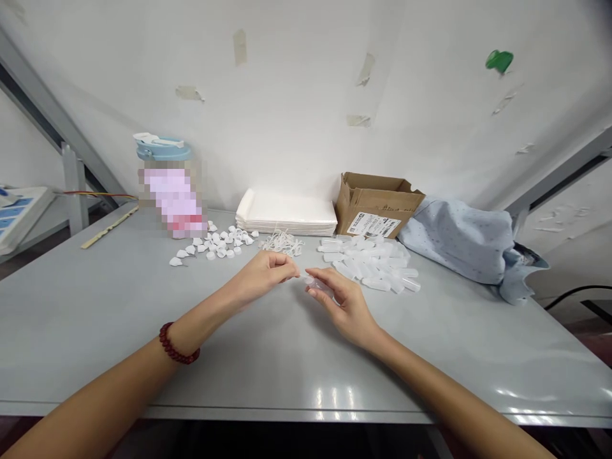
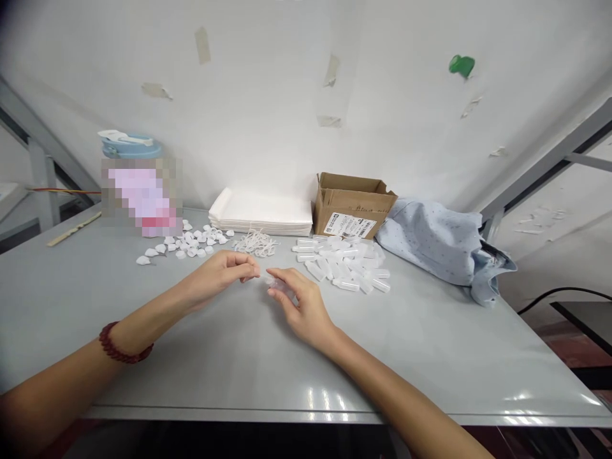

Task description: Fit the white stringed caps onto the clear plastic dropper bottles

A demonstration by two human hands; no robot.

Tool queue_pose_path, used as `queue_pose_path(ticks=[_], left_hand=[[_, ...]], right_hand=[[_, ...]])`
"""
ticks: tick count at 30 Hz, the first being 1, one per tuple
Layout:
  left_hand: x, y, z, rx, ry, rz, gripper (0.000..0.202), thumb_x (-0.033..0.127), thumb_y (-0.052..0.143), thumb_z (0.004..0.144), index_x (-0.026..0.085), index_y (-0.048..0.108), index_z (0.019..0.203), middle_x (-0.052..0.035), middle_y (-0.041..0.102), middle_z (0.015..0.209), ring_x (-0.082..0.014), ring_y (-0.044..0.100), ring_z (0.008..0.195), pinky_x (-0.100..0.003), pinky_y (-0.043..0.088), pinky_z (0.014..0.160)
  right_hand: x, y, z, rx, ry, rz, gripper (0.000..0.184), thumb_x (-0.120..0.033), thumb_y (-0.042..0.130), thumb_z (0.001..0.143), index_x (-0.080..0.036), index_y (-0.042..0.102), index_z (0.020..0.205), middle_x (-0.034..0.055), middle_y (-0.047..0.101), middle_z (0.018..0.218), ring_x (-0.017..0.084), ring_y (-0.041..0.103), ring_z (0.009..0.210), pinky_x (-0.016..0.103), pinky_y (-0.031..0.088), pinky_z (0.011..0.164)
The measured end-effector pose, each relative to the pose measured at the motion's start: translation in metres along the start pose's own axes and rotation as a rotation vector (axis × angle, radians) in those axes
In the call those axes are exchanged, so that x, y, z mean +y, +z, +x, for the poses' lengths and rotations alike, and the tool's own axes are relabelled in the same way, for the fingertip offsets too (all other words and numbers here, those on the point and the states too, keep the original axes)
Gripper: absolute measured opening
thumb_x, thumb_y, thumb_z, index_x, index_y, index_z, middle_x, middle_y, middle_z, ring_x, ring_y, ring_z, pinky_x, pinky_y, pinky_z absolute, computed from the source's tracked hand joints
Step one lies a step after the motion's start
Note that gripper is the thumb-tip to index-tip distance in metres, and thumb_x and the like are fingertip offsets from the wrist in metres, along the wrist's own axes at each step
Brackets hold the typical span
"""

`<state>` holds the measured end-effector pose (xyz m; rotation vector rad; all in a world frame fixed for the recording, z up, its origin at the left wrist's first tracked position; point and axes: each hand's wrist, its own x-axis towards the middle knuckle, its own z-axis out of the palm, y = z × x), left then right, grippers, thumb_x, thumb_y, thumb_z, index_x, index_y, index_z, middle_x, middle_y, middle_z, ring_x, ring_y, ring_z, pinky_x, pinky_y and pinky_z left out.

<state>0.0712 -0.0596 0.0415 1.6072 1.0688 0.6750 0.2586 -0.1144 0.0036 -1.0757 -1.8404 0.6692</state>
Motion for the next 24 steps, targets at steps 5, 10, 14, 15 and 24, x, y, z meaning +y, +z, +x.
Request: queue_pose_path(ticks=[5,10,14,15,24], left_hand=[[0.004,0.003,-0.003,-0.062,0.038,-0.028,0.022,0.039,0.059,0.076,0.018,0.066,0.073,0.0021,0.054,0.064,-0.0136,0.05,0.067,-0.026,0.04,0.065],[0.002,0.008,-0.003,-0.134,0.094,-0.108,0.023,0.04,0.063,0.077,0.019,0.068,0.085,-0.0011,0.069,0.082,-0.0171,0.061,0.082,-0.028,0.045,0.076],[-0.001,0.012,-0.001,-0.128,0.068,-0.168,0.021,0.038,0.065,0.076,0.017,0.068,0.082,-0.0014,0.069,0.079,-0.0167,0.062,0.08,-0.027,0.046,0.073],[-0.001,0.012,-0.001,-0.119,0.051,-0.17,0.021,0.037,0.066,0.075,0.017,0.068,0.081,-0.0016,0.069,0.079,-0.0164,0.062,0.079,-0.027,0.045,0.072],[-0.005,0.017,-0.002,-0.05,0.049,-0.103,0.014,0.03,0.067,0.073,0.016,0.065,0.077,-0.0011,0.068,0.076,-0.0152,0.06,0.071,-0.026,0.044,0.066]], right_hand=[[-0.005,-0.002,0.002,0.023,0.181,0.276,0.022,-0.032,0.06,0.084,-0.024,0.063,0.105,0.0055,0.066,0.104,0.02,0.061,0.098,0.039,0.048,0.09],[-0.015,-0.006,0.004,-0.007,0.343,0.488,0.025,-0.037,0.065,0.08,-0.024,0.063,0.1,0.002,0.066,0.086,0.017,0.062,0.081,0.035,0.05,0.082],[-0.015,-0.006,0.005,0.002,0.377,0.522,0.027,-0.04,0.066,0.078,-0.023,0.062,0.099,0.0018,0.065,0.084,0.018,0.061,0.082,0.034,0.048,0.08],[-0.014,-0.005,0.005,0.003,0.379,0.523,0.027,-0.04,0.066,0.078,-0.023,0.062,0.098,0.0016,0.064,0.083,0.018,0.061,0.082,0.033,0.048,0.08],[-0.014,-0.002,0.007,-0.028,0.396,0.523,0.023,-0.039,0.065,0.079,-0.02,0.058,0.091,0.0006,0.058,0.08,0.014,0.053,0.073,0.028,0.042,0.069]])
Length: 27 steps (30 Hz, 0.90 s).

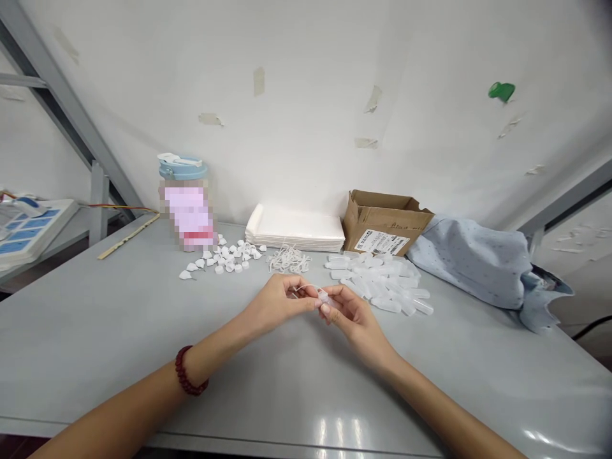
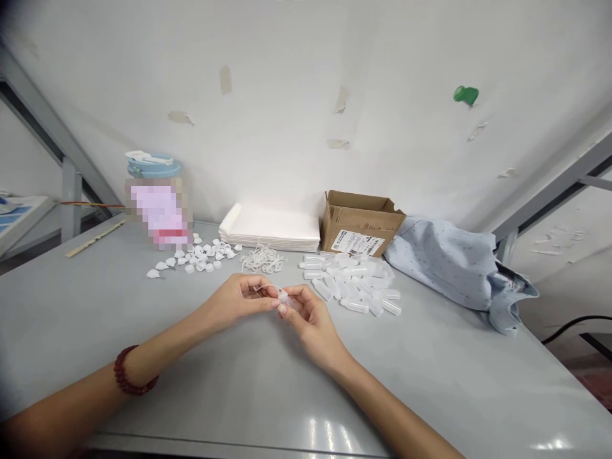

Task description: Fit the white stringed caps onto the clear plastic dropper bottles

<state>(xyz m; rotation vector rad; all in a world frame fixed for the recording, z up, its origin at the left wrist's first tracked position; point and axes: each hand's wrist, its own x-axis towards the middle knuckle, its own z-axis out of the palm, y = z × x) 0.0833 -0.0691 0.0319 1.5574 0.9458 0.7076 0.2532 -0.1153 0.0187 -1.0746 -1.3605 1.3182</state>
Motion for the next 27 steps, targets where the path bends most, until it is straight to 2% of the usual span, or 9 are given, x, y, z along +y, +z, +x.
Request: queue_pose_path(ticks=[3,5,7,11,17,19,22,25,27], left_hand=[[0.001,0.003,-0.003,0.084,0.178,0.198,0.009,0.026,0.063,0.076,0.018,0.067,0.075,-0.0005,0.068,0.076,-0.0149,0.059,0.072,-0.026,0.043,0.066],[0.002,0.006,-0.004,0.083,0.314,0.293,0.008,0.021,0.061,0.078,0.018,0.068,0.073,-0.0009,0.067,0.078,-0.0147,0.058,0.076,-0.026,0.043,0.069],[0.002,0.008,-0.005,0.06,0.392,0.323,0.01,0.017,0.059,0.079,0.018,0.068,0.074,-0.0012,0.066,0.079,-0.0142,0.058,0.077,-0.026,0.043,0.071],[0.002,0.01,-0.005,0.101,0.343,0.346,0.009,0.018,0.058,0.08,0.019,0.066,0.076,0.0005,0.067,0.078,-0.0139,0.058,0.078,-0.026,0.043,0.07],[-0.002,0.013,-0.005,0.176,0.247,0.347,0.009,0.026,0.058,0.083,0.02,0.064,0.086,0.0003,0.067,0.081,-0.0146,0.059,0.077,-0.026,0.044,0.067],[-0.004,0.015,-0.005,0.183,0.315,0.4,0.01,0.025,0.057,0.084,0.02,0.063,0.089,-0.0009,0.066,0.084,-0.0154,0.059,0.08,-0.027,0.045,0.07],[-0.008,0.018,-0.008,0.157,0.493,0.584,0.016,0.025,0.061,0.082,0.018,0.06,0.096,-0.0039,0.063,0.093,-0.0192,0.055,0.089,-0.032,0.044,0.078],[-0.011,0.022,-0.011,0.158,0.585,0.842,0.027,0.031,0.066,0.079,0.016,0.056,0.1,-0.0065,0.061,0.096,-0.0236,0.052,0.09,-0.037,0.042,0.076],[-0.012,0.025,-0.012,0.178,0.612,0.962,0.025,0.031,0.064,0.08,0.016,0.055,0.097,-0.0072,0.06,0.094,-0.025,0.051,0.089,-0.038,0.041,0.073]], right_hand=[[0.001,-0.001,0.001,-0.008,0.006,0.032,0.025,-0.041,0.064,0.08,-0.019,0.058,0.091,-0.0001,0.056,0.076,0.012,0.05,0.068,0.026,0.039,0.063],[0.002,-0.001,0.002,-0.014,0.023,0.072,0.026,-0.042,0.064,0.081,-0.018,0.059,0.09,0.0001,0.055,0.076,0.011,0.047,0.066,0.025,0.036,0.06],[0.003,-0.001,0.002,-0.012,0.054,0.126,0.028,-0.044,0.062,0.081,-0.018,0.059,0.089,-0.0004,0.054,0.074,0.01,0.044,0.063,0.024,0.034,0.058],[0.004,0.002,0.002,0.018,0.13,0.246,0.03,-0.046,0.06,0.082,-0.017,0.058,0.079,-0.0023,0.049,0.064,0.009,0.039,0.058,0.024,0.029,0.056],[0.003,0.005,0.002,0.028,0.214,0.38,0.025,-0.039,0.061,0.082,-0.017,0.056,0.073,-0.0002,0.054,0.067,0.01,0.041,0.058,0.024,0.028,0.054],[0.005,0.005,0.003,0.03,0.215,0.418,0.024,-0.038,0.062,0.082,-0.016,0.057,0.073,-0.0008,0.052,0.065,0.01,0.041,0.057,0.024,0.029,0.054],[0.007,0.005,0.003,0.049,0.228,0.476,0.022,-0.036,0.062,0.081,-0.016,0.059,0.074,-0.0014,0.052,0.065,0.01,0.041,0.057,0.024,0.032,0.055],[0.008,0.006,0.002,0.069,0.25,0.502,0.022,-0.036,0.062,0.081,-0.017,0.058,0.073,0.0003,0.056,0.069,0.011,0.045,0.062,0.024,0.034,0.058],[0.009,0.008,0.002,0.074,0.239,0.508,0.022,-0.037,0.062,0.081,-0.017,0.057,0.072,0.0004,0.057,0.068,0.012,0.047,0.064,0.024,0.036,0.061]])
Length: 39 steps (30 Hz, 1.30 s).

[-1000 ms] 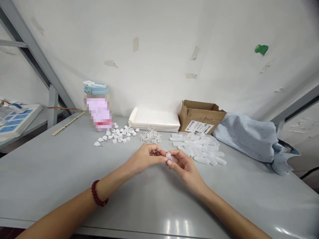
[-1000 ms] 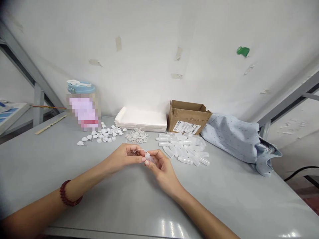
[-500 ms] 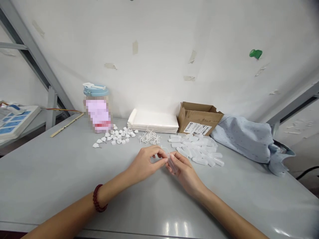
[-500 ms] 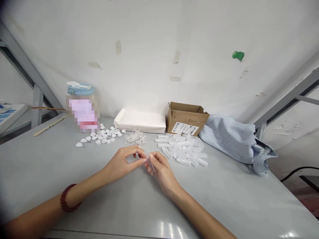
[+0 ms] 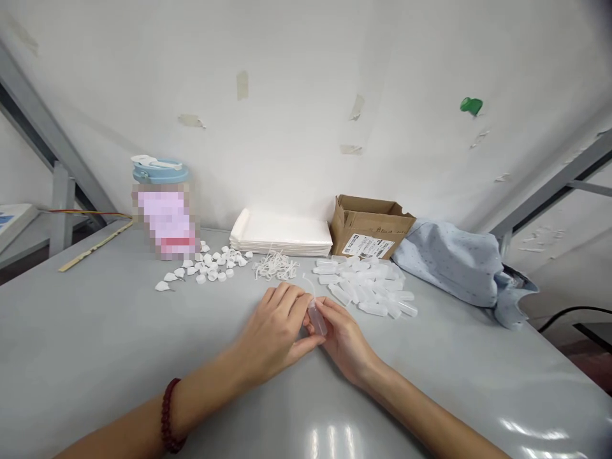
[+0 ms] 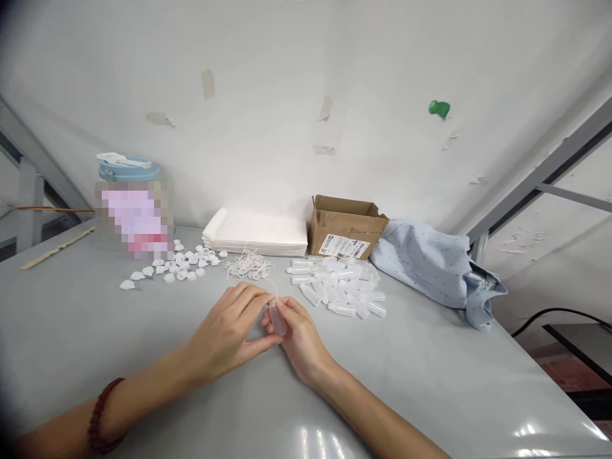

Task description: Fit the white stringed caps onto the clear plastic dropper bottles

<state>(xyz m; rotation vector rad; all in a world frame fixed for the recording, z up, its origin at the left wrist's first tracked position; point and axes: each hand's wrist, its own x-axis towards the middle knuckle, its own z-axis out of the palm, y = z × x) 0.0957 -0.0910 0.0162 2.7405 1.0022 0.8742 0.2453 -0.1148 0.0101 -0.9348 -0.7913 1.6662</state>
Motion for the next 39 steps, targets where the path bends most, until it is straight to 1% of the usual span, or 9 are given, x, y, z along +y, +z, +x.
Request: queue_pose_path(ticks=[5,11,14,20,24,27,30,35,39], left_hand=[[-0.001,0.0,0.002,0.026,0.033,0.081,0.018,0.023,0.059,0.078,0.015,0.054,0.093,-0.0083,0.06,0.092,-0.0257,0.051,0.089,-0.038,0.04,0.072],[-0.013,-0.007,0.005,0.029,0.168,0.025,0.03,0.016,0.052,0.078,0.014,0.052,0.108,-0.0096,0.06,0.102,-0.0256,0.05,0.098,-0.039,0.041,0.082],[-0.018,-0.01,0.004,0.006,0.198,0.015,0.036,0.015,0.052,0.079,0.014,0.049,0.114,-0.0096,0.06,0.107,-0.0255,0.049,0.101,-0.039,0.04,0.085],[-0.018,-0.011,0.004,-0.04,0.158,0.016,0.027,0.016,0.053,0.075,0.015,0.054,0.102,-0.0094,0.06,0.1,-0.0256,0.049,0.097,-0.039,0.04,0.082],[-0.02,-0.019,0.002,-0.104,0.088,-0.028,0.03,0.017,0.055,0.071,0.016,0.054,0.101,-0.0093,0.059,0.097,-0.0265,0.048,0.098,-0.039,0.041,0.083],[-0.028,-0.039,-0.012,-0.172,-0.014,-0.125,0.038,0.017,0.06,0.066,0.018,0.053,0.104,-0.0071,0.058,0.1,-0.0251,0.046,0.102,-0.036,0.042,0.086],[-0.047,-0.065,-0.044,-0.204,-0.183,-0.185,0.04,0.016,0.061,0.065,0.02,0.054,0.104,-0.0053,0.057,0.102,-0.0237,0.046,0.104,-0.035,0.043,0.089],[-0.088,-0.101,-0.105,-0.23,-0.485,-0.159,0.04,0.019,0.059,0.068,0.023,0.055,0.108,-0.0048,0.057,0.109,-0.023,0.049,0.108,-0.036,0.041,0.096],[-0.106,-0.116,-0.126,-0.25,-0.597,-0.133,0.044,0.023,0.059,0.068,0.023,0.056,0.111,-0.0052,0.058,0.111,-0.0245,0.05,0.11,-0.036,0.04,0.097]], right_hand=[[0.001,0.002,0.0,-0.044,-0.02,-0.027,0.022,-0.038,0.06,0.082,-0.018,0.057,0.073,-0.0004,0.056,0.065,0.014,0.051,0.064,0.027,0.041,0.066],[-0.003,-0.002,0.003,-0.149,-0.105,-0.093,0.026,-0.041,0.047,0.091,-0.019,0.06,0.085,0.0037,0.064,0.077,0.018,0.061,0.075,0.031,0.045,0.071],[-0.003,-0.004,0.004,-0.127,-0.138,-0.165,0.025,-0.042,0.049,0.09,-0.02,0.06,0.097,0.0032,0.066,0.081,0.018,0.063,0.08,0.032,0.046,0.074],[0.0,-0.006,0.006,-0.086,-0.13,-0.292,0.029,-0.044,0.052,0.088,-0.02,0.064,0.096,0.0032,0.068,0.082,0.02,0.065,0.083,0.033,0.047,0.078],[0.004,-0.007,0.006,-0.093,-0.134,-0.507,0.032,-0.046,0.05,0.088,-0.02,0.066,0.099,0.0043,0.069,0.084,0.021,0.064,0.084,0.036,0.047,0.081],[0.009,-0.007,0.002,-0.069,-0.244,-0.735,0.029,-0.042,0.052,0.088,-0.021,0.064,0.103,0.0067,0.066,0.105,0.023,0.059,0.101,0.037,0.044,0.09],[0.015,-0.009,-0.002,-0.046,-0.301,-0.843,0.029,-0.041,0.052,0.088,-0.024,0.06,0.11,0.0077,0.059,0.121,0.024,0.053,0.113,0.038,0.041,0.096],[0.018,-0.012,0.001,-0.04,-0.276,-0.887,0.03,-0.043,0.051,0.088,-0.024,0.06,0.109,0.008,0.058,0.122,0.025,0.052,0.114,0.04,0.042,0.094],[0.019,-0.013,0.004,-0.024,-0.286,-0.927,0.03,-0.044,0.051,0.088,-0.023,0.06,0.107,0.0083,0.057,0.123,0.026,0.052,0.115,0.041,0.042,0.094]])
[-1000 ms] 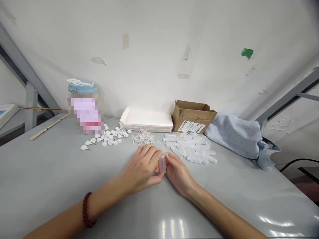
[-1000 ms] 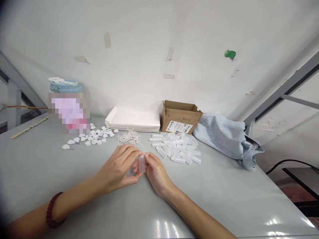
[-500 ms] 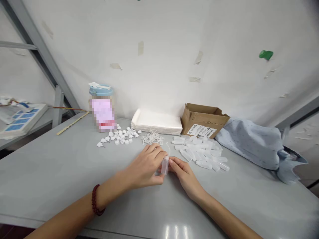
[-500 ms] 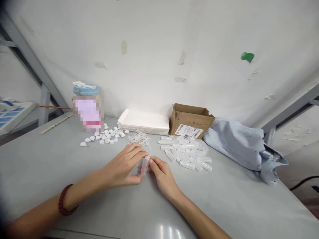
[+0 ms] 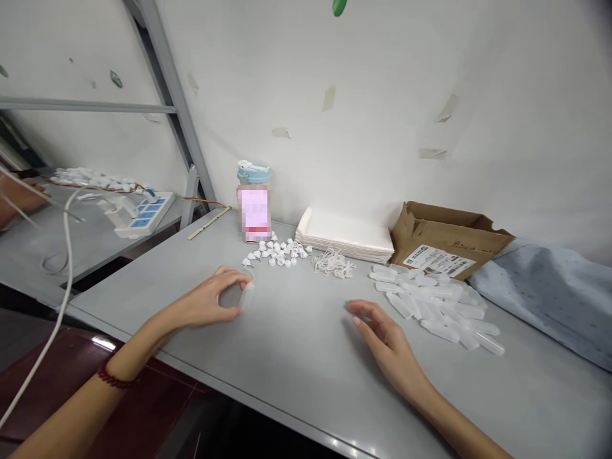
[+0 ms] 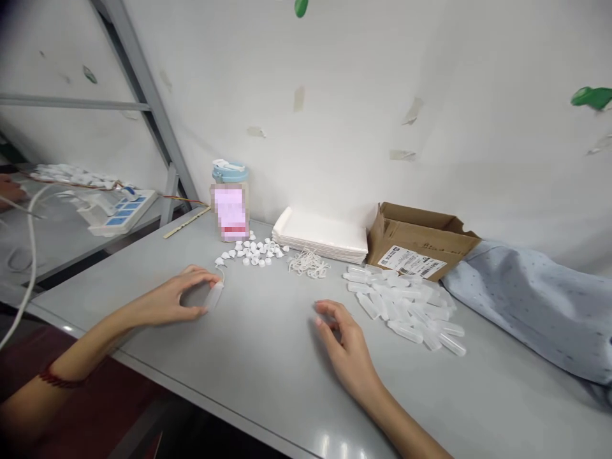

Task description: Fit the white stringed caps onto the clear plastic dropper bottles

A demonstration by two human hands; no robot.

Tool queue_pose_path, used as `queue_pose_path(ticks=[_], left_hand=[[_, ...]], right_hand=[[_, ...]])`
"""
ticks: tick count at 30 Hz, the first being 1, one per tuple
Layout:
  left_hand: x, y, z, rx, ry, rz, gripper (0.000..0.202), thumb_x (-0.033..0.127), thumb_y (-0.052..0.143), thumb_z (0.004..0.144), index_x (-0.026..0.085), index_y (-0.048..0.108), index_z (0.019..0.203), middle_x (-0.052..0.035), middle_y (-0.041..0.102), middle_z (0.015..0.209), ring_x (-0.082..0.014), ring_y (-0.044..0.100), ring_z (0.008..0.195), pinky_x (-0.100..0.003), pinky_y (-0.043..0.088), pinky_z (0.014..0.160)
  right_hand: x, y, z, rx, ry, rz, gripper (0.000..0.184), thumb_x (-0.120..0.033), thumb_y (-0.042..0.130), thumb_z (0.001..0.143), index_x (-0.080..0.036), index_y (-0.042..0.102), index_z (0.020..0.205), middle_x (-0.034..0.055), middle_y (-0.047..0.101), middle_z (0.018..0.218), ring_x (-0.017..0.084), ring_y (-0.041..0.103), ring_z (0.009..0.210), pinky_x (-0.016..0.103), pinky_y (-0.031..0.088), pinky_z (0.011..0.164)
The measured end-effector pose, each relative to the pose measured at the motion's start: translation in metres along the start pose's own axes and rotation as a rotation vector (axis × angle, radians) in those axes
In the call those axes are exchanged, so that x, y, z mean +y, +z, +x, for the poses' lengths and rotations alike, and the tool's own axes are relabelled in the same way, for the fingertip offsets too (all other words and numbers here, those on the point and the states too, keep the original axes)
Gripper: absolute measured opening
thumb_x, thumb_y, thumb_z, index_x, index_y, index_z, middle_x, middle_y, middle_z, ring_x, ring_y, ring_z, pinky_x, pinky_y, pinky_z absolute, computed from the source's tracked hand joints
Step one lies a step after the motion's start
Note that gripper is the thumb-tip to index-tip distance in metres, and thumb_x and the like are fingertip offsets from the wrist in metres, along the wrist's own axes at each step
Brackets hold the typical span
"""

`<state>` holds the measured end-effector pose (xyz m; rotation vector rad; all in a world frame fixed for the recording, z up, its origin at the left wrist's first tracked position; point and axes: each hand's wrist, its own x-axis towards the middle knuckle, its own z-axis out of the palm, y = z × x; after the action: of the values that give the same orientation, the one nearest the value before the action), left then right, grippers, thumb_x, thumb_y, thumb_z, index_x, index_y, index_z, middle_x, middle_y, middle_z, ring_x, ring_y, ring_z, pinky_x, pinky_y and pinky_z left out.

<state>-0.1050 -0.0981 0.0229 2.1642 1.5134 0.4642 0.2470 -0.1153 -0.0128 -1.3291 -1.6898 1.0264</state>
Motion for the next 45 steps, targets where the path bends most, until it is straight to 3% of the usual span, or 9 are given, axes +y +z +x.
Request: queue_pose_path(ticks=[10,16,20,24,29,37,41,45], left_hand=[[-0.002,-0.013,0.015,-0.119,0.069,-0.032,0.053,0.019,0.054,0.066,0.024,0.055,0.119,-0.0042,0.057,0.12,-0.0245,0.047,0.117,-0.037,0.036,0.101],[-0.009,-0.026,0.012,-0.168,-0.054,-0.095,0.049,0.032,0.06,0.072,0.026,0.055,0.119,-0.0061,0.059,0.118,-0.0268,0.053,0.106,-0.033,0.044,0.088],[-0.018,-0.03,0.022,-0.088,-0.142,-0.211,0.039,0.039,0.056,0.074,0.021,0.055,0.109,-0.0077,0.062,0.101,-0.0242,0.057,0.095,-0.03,0.047,0.078],[-0.027,-0.025,0.044,-0.033,-0.201,-0.217,0.052,0.042,0.056,0.074,0.018,0.046,0.119,-0.0029,0.06,0.086,-0.0198,0.058,0.082,-0.027,0.046,0.072],[-0.033,-0.021,0.075,-0.039,-0.164,-0.062,0.053,0.044,0.052,0.074,0.015,0.051,0.118,-0.0001,0.059,0.077,-0.0181,0.057,0.073,-0.024,0.042,0.065],[-0.025,-0.012,0.114,-0.014,-0.113,-0.032,0.052,0.043,0.052,0.066,0.012,0.058,0.107,0.0016,0.054,0.067,-0.0169,0.053,0.064,-0.025,0.04,0.059],[-0.02,-0.009,0.121,-0.03,-0.098,-0.023,0.052,0.043,0.052,0.067,0.014,0.059,0.108,0.0017,0.055,0.068,-0.0166,0.054,0.065,-0.024,0.041,0.06],[-0.014,-0.017,0.11,-0.003,-0.122,0.024,0.053,0.046,0.051,0.069,0.014,0.059,0.11,0.0001,0.058,0.069,-0.019,0.056,0.068,-0.027,0.042,0.062]], right_hand=[[0.002,0.001,0.0,0.004,0.072,0.078,0.039,-0.05,0.052,0.086,-0.023,0.055,0.115,0.0112,0.061,0.12,0.027,0.053,0.117,0.043,0.043,0.094],[-0.001,0.0,0.0,-0.017,0.091,0.057,0.04,-0.051,0.05,0.087,-0.023,0.054,0.116,0.0111,0.059,0.122,0.027,0.052,0.117,0.044,0.042,0.095],[-0.004,-0.001,0.0,-0.029,0.105,0.048,0.041,-0.052,0.047,0.088,-0.023,0.053,0.116,0.0115,0.059,0.122,0.026,0.051,0.117,0.044,0.041,0.097],[-0.002,-0.001,0.0,-0.033,0.105,0.046,0.04,-0.051,0.046,0.089,-0.023,0.052,0.116,0.0111,0.059,0.123,0.026,0.051,0.118,0.044,0.04,0.097],[-0.002,-0.001,-0.001,-0.018,0.087,0.051,0.039,-0.05,0.047,0.088,-0.022,0.053,0.115,0.0112,0.06,0.121,0.026,0.052,0.116,0.042,0.042,0.096],[-0.009,-0.002,0.0,-0.015,0.082,0.026,0.038,-0.047,0.045,0.089,-0.021,0.054,0.114,0.0111,0.06,0.122,0.024,0.055,0.114,0.039,0.045,0.095],[-0.007,-0.002,-0.001,-0.018,0.073,0.024,0.037,-0.047,0.045,0.089,-0.022,0.053,0.115,0.0103,0.06,0.122,0.024,0.055,0.114,0.039,0.045,0.094],[-0.006,-0.003,-0.002,-0.031,0.084,0.027,0.037,-0.047,0.044,0.089,-0.022,0.053,0.115,0.0105,0.06,0.122,0.024,0.055,0.115,0.039,0.044,0.095]])
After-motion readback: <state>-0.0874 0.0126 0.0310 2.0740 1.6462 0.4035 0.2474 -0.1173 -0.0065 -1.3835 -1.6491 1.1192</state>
